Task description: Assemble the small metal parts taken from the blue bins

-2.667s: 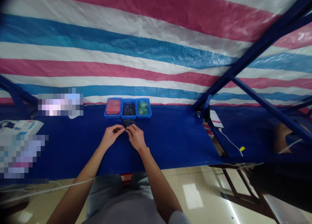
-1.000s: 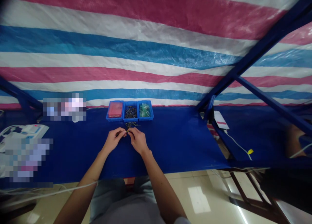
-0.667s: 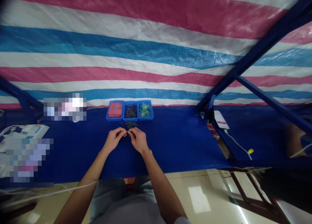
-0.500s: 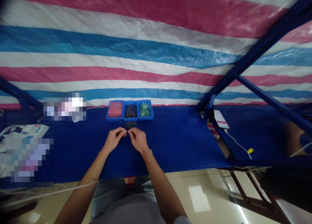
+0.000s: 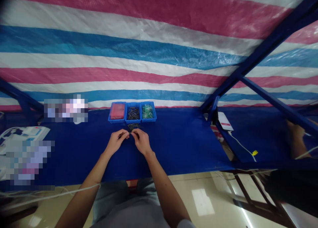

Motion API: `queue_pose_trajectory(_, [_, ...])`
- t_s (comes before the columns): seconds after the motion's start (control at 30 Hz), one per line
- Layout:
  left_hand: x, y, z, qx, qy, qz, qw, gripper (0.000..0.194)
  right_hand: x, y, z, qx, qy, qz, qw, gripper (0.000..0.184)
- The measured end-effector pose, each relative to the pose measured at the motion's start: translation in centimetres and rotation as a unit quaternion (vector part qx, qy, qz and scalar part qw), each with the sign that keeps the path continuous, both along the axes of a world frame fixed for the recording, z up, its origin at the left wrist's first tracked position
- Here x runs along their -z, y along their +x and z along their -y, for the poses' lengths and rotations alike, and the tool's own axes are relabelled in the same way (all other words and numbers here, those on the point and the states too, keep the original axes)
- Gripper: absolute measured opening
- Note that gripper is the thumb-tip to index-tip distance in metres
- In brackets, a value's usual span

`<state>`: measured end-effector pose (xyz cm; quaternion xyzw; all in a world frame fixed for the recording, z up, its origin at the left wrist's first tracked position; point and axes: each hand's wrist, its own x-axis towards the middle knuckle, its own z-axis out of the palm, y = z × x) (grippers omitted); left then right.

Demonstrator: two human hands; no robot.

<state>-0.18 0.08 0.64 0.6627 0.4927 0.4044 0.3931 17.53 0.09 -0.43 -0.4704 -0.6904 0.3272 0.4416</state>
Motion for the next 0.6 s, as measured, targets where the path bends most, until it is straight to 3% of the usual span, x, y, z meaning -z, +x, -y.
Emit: queue_pose_trajectory(0.6, [0.36, -0.14, -0.14, -0.009, 0.003, 0.012, 1.0, 0.027, -0.15, 0.14, 0.15, 0.005, -0.007, 0.018, 1.0, 0.024])
